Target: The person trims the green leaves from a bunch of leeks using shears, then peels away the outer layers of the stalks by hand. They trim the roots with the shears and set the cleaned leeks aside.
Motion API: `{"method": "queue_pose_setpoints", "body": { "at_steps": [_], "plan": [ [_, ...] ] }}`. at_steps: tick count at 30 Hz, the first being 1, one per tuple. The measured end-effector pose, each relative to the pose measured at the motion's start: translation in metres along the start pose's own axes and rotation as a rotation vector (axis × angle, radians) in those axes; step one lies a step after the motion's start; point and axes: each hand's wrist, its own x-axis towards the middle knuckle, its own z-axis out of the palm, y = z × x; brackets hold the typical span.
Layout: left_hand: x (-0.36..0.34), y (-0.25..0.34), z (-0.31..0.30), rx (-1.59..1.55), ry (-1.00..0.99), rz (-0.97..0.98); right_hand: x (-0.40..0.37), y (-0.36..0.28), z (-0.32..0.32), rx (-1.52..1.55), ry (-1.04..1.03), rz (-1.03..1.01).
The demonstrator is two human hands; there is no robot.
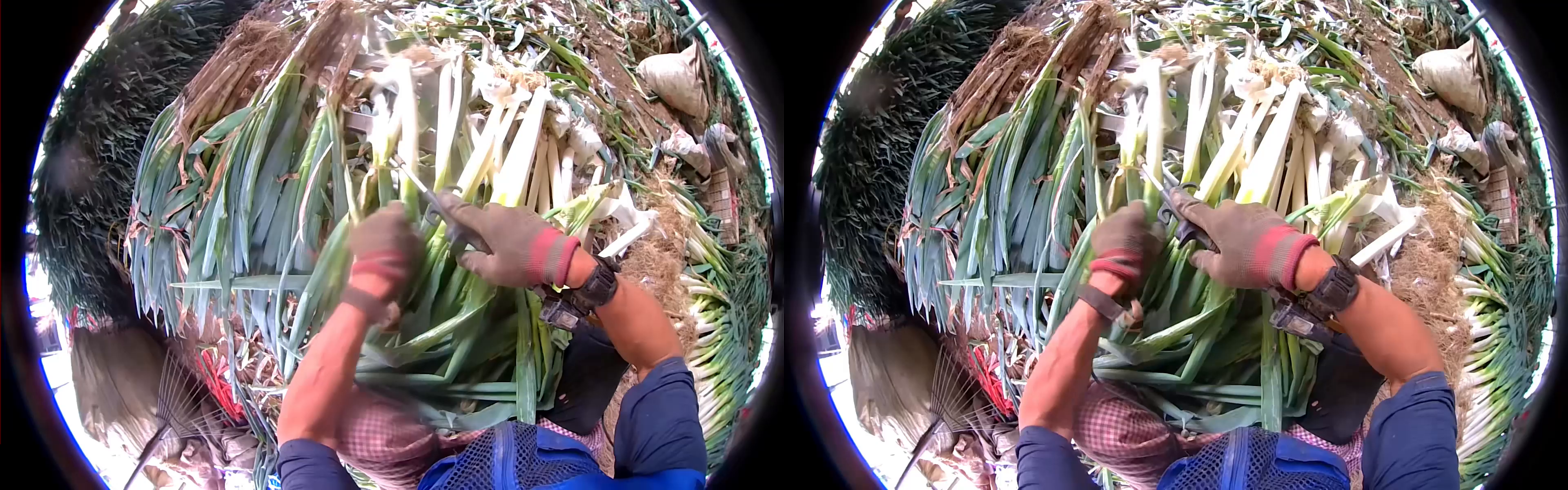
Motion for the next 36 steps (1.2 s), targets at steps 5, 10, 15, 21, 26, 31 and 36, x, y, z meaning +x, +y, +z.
{"method": "queue_pose_setpoints", "body": {
  "at_steps": [5,10,15,21,26,31,36],
  "plan": [
    [-0.009,-0.007,0.027,-0.264,0.001,0.063,0.020,-0.009,-0.002,0.028,-0.112,0.063],
    [0.001,-0.044,0.054,-1.170,-0.077,-0.124,0.034,-0.013,0.004,0.092,-0.150,0.021],
    [-0.007,-0.040,0.032,-1.201,-0.041,-0.474,0.051,-0.029,0.004,0.040,-0.185,0.131],
    [0.004,-0.061,0.046,-0.722,0.233,-0.247,0.077,-0.016,0.010,-0.027,0.045,0.169],
    [0.012,-0.058,0.016,-0.057,0.313,-0.077,0.112,-0.016,-0.010,-0.088,0.100,0.293],
    [0.038,-0.074,0.010,0.195,0.130,0.010,0.116,-0.007,-0.006,-0.059,0.180,0.288],
    [0.053,-0.061,-0.029,-0.005,-0.244,-0.210,0.100,-0.007,-0.003,-0.051,0.200,0.279]
  ]
}}
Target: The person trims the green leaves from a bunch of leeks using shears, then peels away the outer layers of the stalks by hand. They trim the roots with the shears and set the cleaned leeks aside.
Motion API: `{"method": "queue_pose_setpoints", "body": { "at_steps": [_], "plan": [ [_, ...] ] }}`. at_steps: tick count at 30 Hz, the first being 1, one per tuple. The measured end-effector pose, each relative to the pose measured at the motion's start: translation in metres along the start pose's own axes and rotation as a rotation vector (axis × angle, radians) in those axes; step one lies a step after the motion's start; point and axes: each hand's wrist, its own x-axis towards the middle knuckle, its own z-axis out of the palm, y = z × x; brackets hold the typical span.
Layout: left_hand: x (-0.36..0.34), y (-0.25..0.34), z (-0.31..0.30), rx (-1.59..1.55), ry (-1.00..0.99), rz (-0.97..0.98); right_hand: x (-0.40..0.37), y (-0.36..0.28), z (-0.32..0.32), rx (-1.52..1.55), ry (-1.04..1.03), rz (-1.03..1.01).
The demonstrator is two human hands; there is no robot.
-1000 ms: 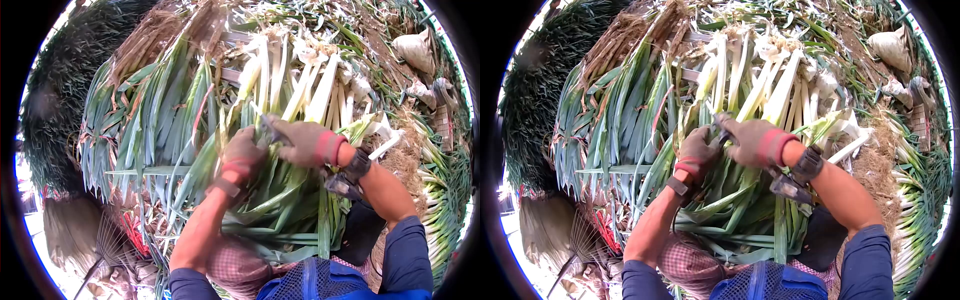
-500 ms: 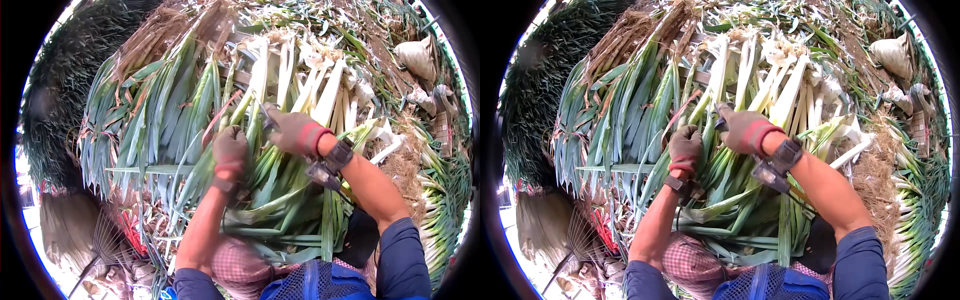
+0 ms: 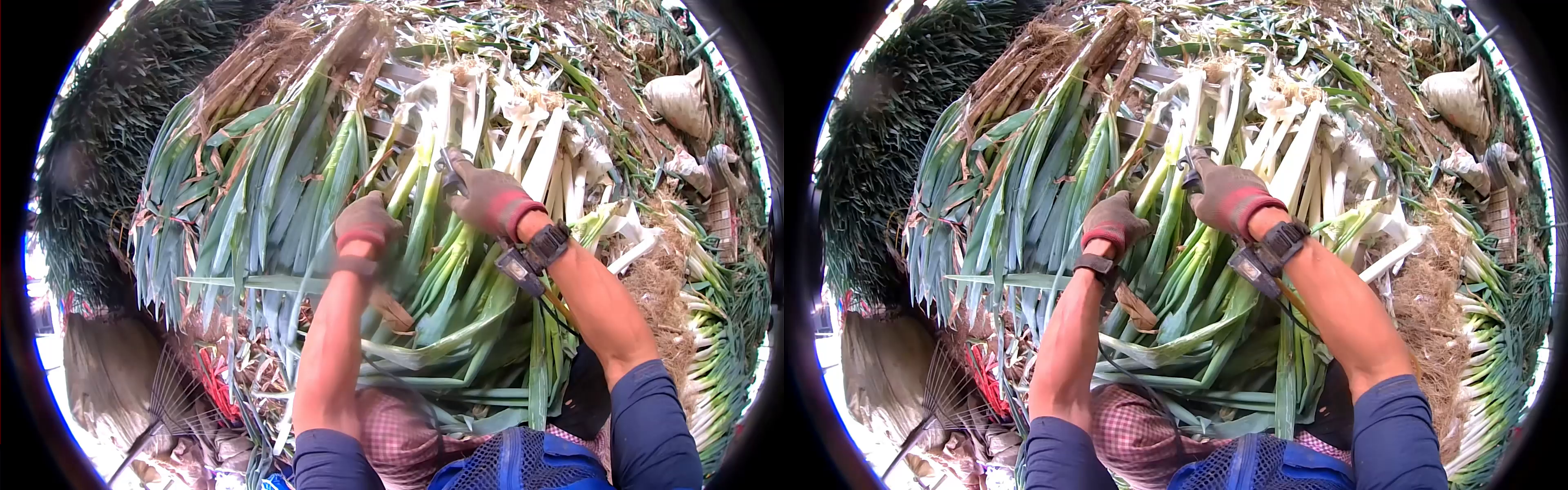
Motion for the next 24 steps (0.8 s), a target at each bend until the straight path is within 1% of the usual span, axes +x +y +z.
{"method": "queue_pose_setpoints", "body": {
  "at_steps": [1,3,4,7,8,9,11,12,13,15,16,17,19,21,24],
  "plan": [
    [-0.004,0.004,-0.003,0.000,0.001,-0.001,-0.005,-0.001,-0.002,0.021,-0.023,-0.003],
    [-0.015,0.014,-0.008,0.136,-0.061,-0.031,-0.020,0.002,-0.003,0.044,-0.025,-0.026],
    [-0.026,0.013,-0.004,0.143,0.058,0.020,-0.028,0.005,-0.002,0.080,-0.029,-0.055],
    [-0.038,0.017,-0.016,0.236,0.063,-0.021,-0.066,0.002,-0.001,0.161,-0.083,-0.080],
    [-0.051,0.021,-0.026,0.257,0.116,-0.001,-0.084,0.000,0.001,0.209,-0.137,-0.134],
    [-0.053,0.022,-0.028,0.263,0.116,-0.001,-0.098,0.000,0.005,0.257,-0.191,-0.188],
    [-0.060,0.023,-0.030,0.263,0.131,-0.101,-0.112,-0.001,0.018,0.269,-0.102,-0.306],
    [-0.063,0.024,-0.029,0.290,0.096,-0.110,-0.116,0.002,0.015,0.314,-0.143,-0.233],
    [-0.064,0.025,-0.025,0.300,0.096,-0.106,-0.115,0.005,0.019,0.323,-0.138,-0.231],
    [-0.066,0.026,-0.017,0.292,0.102,-0.121,-0.108,0.012,0.028,0.311,0.032,-0.207],
    [-0.070,0.029,-0.018,0.285,0.098,-0.072,-0.109,0.010,0.023,0.313,0.017,-0.213],
    [-0.075,0.032,-0.018,0.293,0.097,-0.071,-0.110,0.006,0.017,0.321,0.019,-0.212],
    [-0.085,0.039,-0.018,0.239,0.172,0.008,-0.108,-0.001,0.002,0.318,-0.097,-0.069],
    [-0.091,0.043,-0.018,0.261,0.187,0.040,-0.092,0.008,0.006,0.321,-0.024,-0.036],
    [-0.085,0.047,-0.002,0.259,0.197,0.006,-0.081,0.012,0.006,0.366,0.016,0.019]
  ]
}}
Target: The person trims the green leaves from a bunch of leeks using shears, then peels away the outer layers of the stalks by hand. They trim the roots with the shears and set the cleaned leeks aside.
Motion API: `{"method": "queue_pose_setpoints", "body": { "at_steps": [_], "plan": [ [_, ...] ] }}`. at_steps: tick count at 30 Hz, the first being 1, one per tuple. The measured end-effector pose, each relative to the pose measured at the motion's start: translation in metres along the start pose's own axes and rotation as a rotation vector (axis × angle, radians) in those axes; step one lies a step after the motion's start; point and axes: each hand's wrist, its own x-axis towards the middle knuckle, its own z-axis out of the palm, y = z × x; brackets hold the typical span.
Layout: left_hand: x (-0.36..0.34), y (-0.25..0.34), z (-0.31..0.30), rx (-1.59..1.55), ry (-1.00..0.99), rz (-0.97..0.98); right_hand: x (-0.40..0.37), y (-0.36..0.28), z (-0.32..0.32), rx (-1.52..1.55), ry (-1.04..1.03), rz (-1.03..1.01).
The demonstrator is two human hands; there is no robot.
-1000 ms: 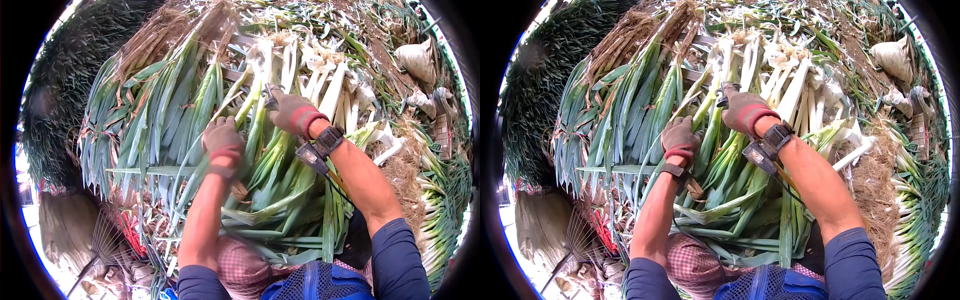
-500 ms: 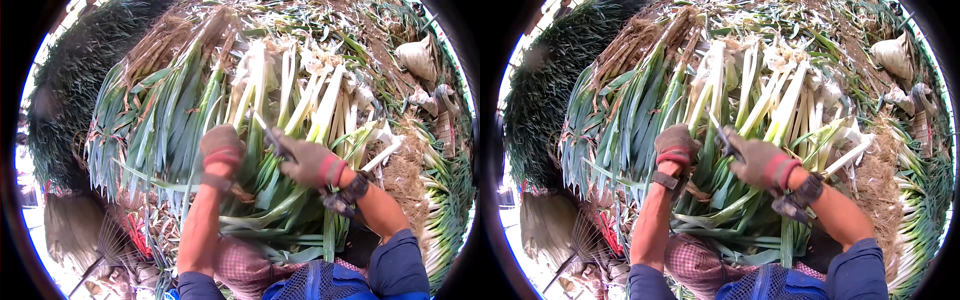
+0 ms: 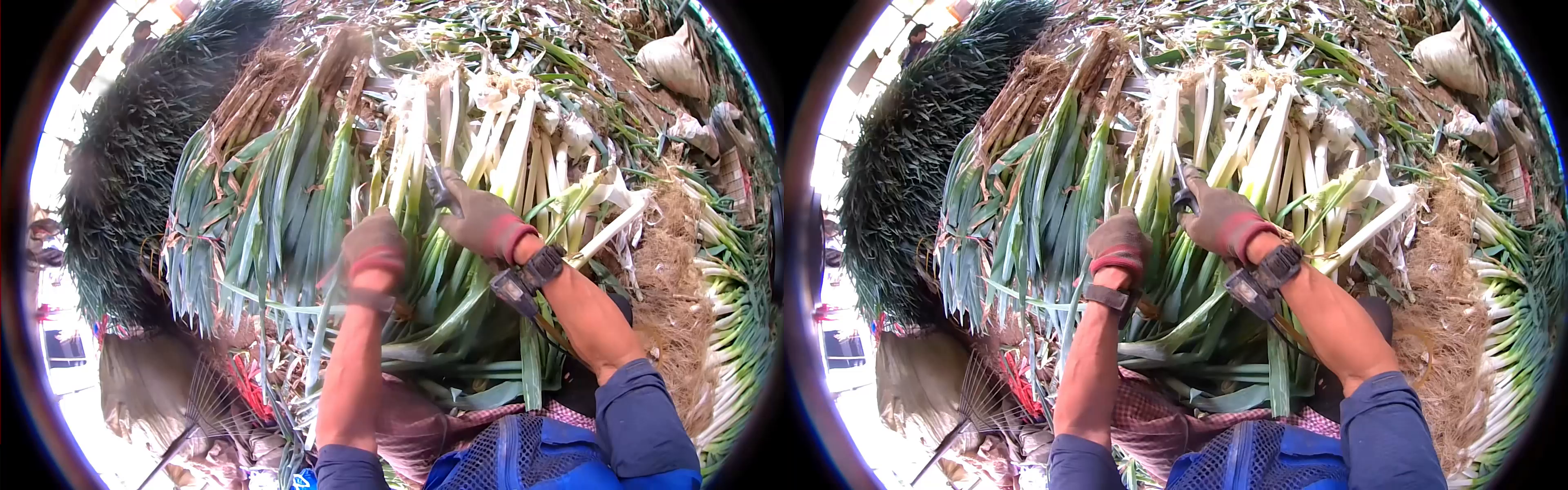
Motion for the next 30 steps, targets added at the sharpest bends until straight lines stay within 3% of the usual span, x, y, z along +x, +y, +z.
{"method": "queue_pose_setpoints", "body": {
  "at_steps": [6,9,11,13,17,18,21,26,30],
  "plan": [
    [-0.011,0.008,-0.010,-0.059,-0.012,-0.033,0.017,0.012,0.000,-0.048,0.049,0.004],
    [0.001,0.003,0.004,-0.116,-0.072,-0.120,0.021,0.016,-0.006,0.027,0.004,0.069],
    [0.014,-0.013,0.023,-0.112,-0.092,-0.079,0.022,0.016,-0.011,0.028,0.018,0.035],
    [0.017,-0.018,0.030,-0.402,-0.027,-0.061,0.026,0.016,-0.011,0.033,0.014,0.027],
    [0.012,0.010,0.013,-0.209,-0.081,-0.083,0.041,0.012,-0.012,-0.063,0.011,-0.005],
    [0.012,0.010,0.028,-0.150,0.080,-0.012,0.046,0.012,-0.012,-0.105,-0.022,0.000],
    [0.023,0.005,0.039,-0.199,-0.033,-0.091,0.061,0.006,-0.017,-0.155,-0.069,0.031],
    [0.042,-0.016,0.059,-0.280,0.116,-0.019,0.079,0.008,-0.018,-0.161,-0.018,0.032],
    [0.040,-0.018,0.040,-0.371,0.020,-0.077,0.061,0.007,-0.007,-0.209,-0.033,-0.058]
  ]
}}
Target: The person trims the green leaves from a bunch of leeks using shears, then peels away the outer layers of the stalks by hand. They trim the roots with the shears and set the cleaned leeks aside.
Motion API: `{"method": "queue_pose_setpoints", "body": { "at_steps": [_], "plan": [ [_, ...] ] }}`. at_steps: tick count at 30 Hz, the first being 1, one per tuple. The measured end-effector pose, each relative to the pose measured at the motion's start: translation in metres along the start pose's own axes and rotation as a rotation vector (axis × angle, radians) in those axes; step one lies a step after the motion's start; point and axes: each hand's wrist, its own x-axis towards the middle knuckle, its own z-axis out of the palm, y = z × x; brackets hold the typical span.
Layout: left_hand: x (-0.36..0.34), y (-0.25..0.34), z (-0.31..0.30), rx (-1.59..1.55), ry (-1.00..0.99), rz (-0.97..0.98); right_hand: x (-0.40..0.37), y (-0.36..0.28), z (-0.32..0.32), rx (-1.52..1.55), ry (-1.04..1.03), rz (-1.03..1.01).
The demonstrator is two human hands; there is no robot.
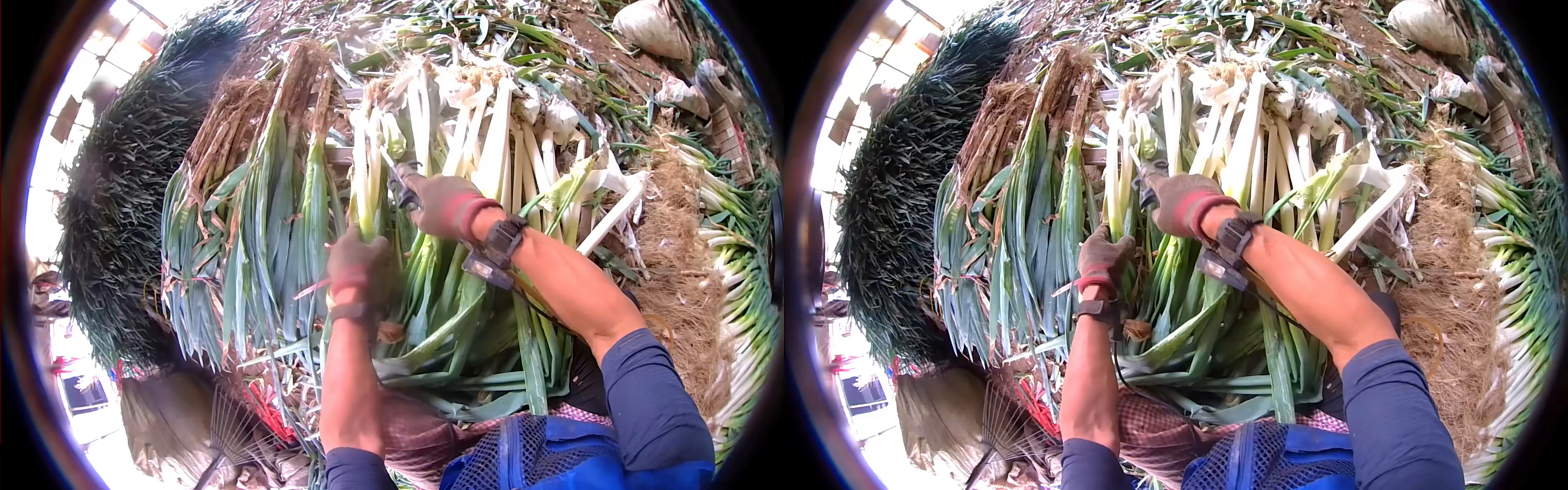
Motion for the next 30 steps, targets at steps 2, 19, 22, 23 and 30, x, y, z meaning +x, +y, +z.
{"method": "queue_pose_setpoints", "body": {
  "at_steps": [2,19,22,23,30],
  "plan": [
    [0.003,-0.002,-0.006,-0.074,-0.062,-0.007,-0.003,-0.002,-0.001,-0.021,-0.022,-0.012],
    [0.002,-0.007,-0.026,-0.268,-0.218,0.055,-0.028,0.008,0.000,0.031,-0.046,-0.033],
    [0.004,-0.007,-0.023,-0.186,-0.240,0.043,-0.041,0.009,-0.004,0.034,-0.022,-0.040],
    [0.006,-0.009,-0.019,-0.131,-0.202,0.060,-0.047,0.009,-0.007,0.045,-0.045,-0.051],
    [0.006,-0.006,-0.018,-0.101,-0.273,0.066,-0.064,0.010,-0.005,0.057,-0.109,-0.035]
  ]
}}
